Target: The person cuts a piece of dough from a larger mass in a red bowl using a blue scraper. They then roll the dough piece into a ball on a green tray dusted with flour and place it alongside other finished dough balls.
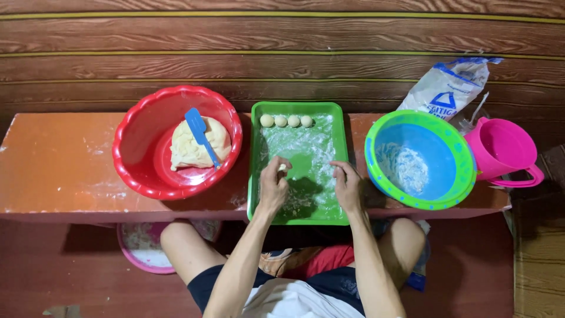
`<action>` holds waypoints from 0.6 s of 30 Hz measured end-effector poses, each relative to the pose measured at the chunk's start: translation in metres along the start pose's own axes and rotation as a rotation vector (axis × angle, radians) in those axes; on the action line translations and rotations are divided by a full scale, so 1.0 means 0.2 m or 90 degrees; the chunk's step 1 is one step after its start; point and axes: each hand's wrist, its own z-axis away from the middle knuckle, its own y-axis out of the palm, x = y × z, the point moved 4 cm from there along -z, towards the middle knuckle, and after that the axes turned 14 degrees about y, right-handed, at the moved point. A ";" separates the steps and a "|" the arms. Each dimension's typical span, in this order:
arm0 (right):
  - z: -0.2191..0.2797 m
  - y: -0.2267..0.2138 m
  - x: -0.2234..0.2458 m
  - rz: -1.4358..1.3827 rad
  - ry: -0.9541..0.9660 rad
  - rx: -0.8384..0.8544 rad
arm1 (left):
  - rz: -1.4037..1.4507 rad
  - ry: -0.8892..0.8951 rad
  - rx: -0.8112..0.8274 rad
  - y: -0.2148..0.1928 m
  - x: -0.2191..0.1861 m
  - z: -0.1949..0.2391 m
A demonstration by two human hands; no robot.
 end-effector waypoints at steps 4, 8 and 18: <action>-0.06 0.11 0.07 0.006 -0.061 0.015 | 0.026 -0.020 0.017 0.01 -0.02 -0.07; -0.10 0.27 0.00 0.019 -0.127 0.102 | 0.100 -0.109 0.075 0.10 0.02 -0.05; -0.05 0.35 0.16 0.154 -0.155 0.253 | 0.085 -0.051 0.149 0.18 0.20 -0.01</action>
